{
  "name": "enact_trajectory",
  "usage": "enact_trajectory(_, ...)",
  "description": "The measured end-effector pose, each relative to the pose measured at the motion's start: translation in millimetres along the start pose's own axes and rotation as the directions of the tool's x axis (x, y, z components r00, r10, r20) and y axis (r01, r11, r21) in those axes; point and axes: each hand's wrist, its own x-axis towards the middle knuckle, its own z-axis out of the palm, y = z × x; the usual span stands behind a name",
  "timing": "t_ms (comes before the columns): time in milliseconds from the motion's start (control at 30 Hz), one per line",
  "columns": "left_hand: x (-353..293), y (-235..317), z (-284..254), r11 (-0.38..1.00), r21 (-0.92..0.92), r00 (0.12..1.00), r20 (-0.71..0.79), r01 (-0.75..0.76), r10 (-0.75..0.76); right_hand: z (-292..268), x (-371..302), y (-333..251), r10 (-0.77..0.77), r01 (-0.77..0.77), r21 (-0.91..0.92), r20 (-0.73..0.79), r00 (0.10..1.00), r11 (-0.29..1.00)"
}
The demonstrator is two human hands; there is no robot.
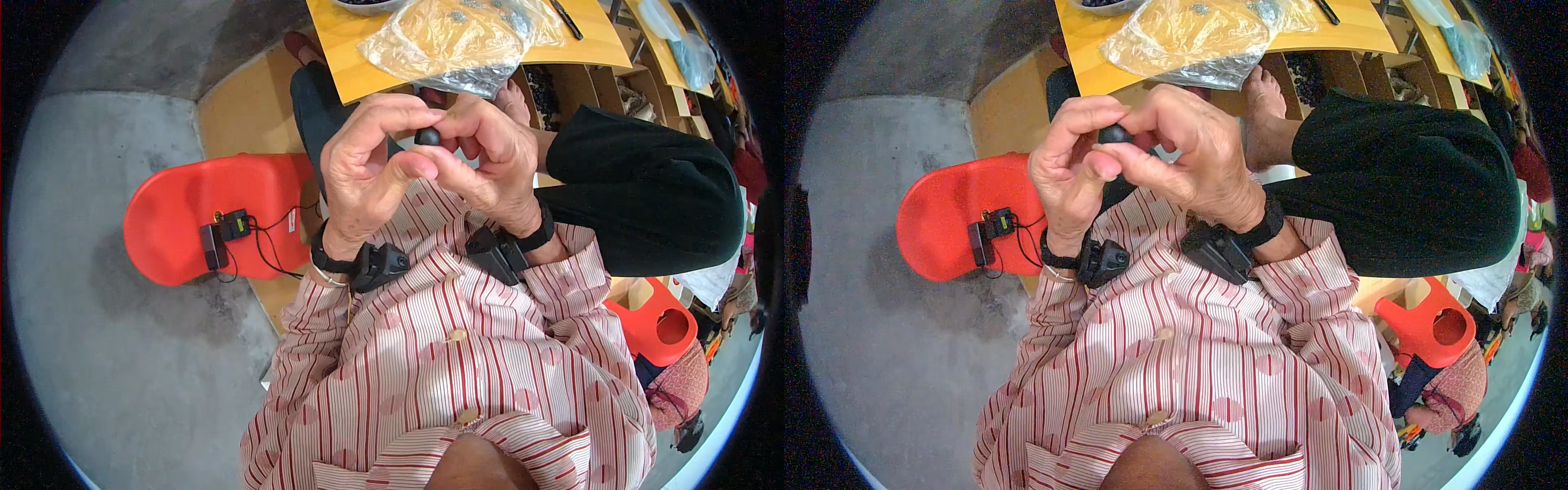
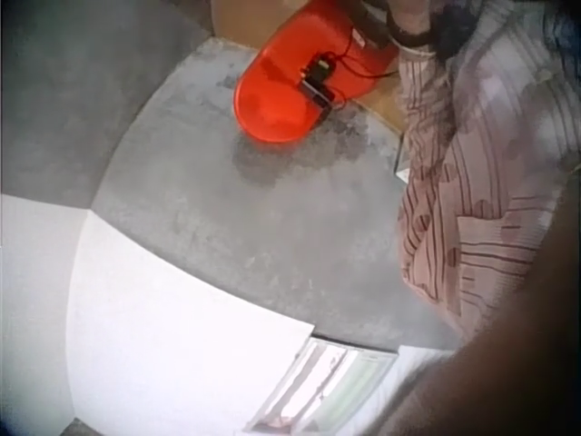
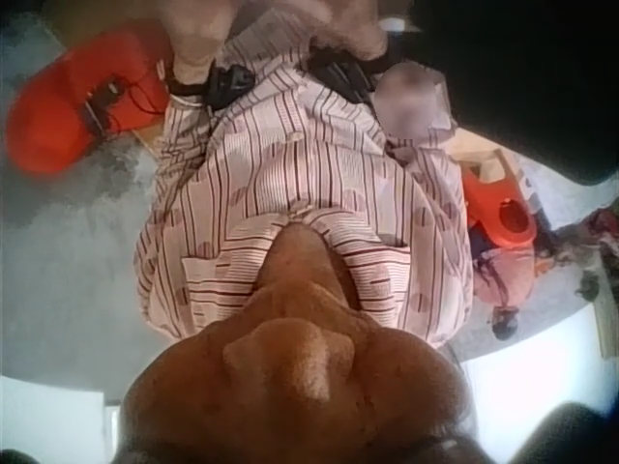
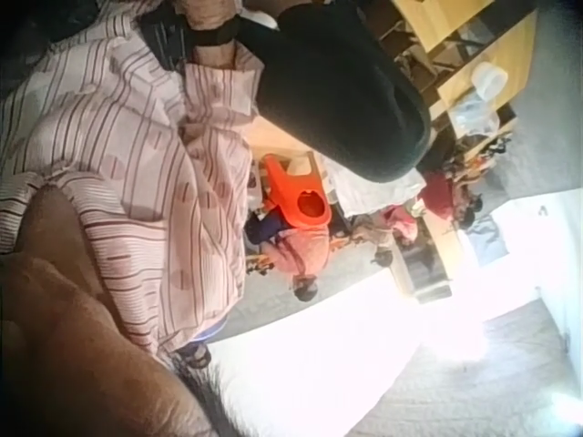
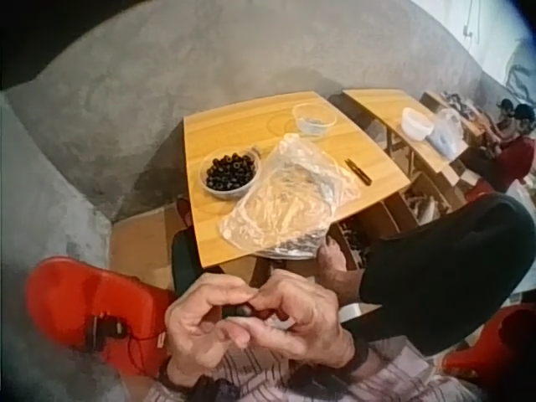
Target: The person assembles small plastic components by hand, inserting small black circular items into a container.
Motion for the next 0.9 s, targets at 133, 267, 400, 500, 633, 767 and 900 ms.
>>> enact_trajectory(133,5,3,0,0.988,0.152,0.999,0.034,-0.035,0.031,0,-8,7,0.401,-0.411,0.615,0.164,0.901,0.673)
enact_trajectory(267,9,12,-5,0.967,0.256,0.996,0.083,-0.001,-0.021,-5,-12,22,0.343,-0.486,0.711,0.350,0.872,0.509)
enact_trajectory(400,9,8,-5,0.938,0.341,0.996,0.079,-0.065,0.040,-3,-15,28,0.298,-0.489,0.755,0.391,0.871,0.437)
enact_trajectory(500,8,10,-2,0.941,0.336,0.998,0.065,-0.047,0.026,-4,-16,31,0.276,-0.514,0.722,0.433,0.858,0.462)
enact_trajectory(633,9,9,0,0.929,0.361,0.996,0.065,-0.078,0.058,-3,-16,32,0.245,-0.460,0.761,0.390,0.888,0.457)
enact_trajectory(767,9,6,2,0.926,0.369,0.997,0.055,-0.074,0.057,-2,-16,33,0.255,-0.465,0.752,0.388,0.885,0.467)
enact_trajectory(900,7,5,4,0.936,0.350,0.999,0.036,-0.044,0.034,-4,-15,33,0.249,-0.471,0.759,0.399,0.882,0.449)
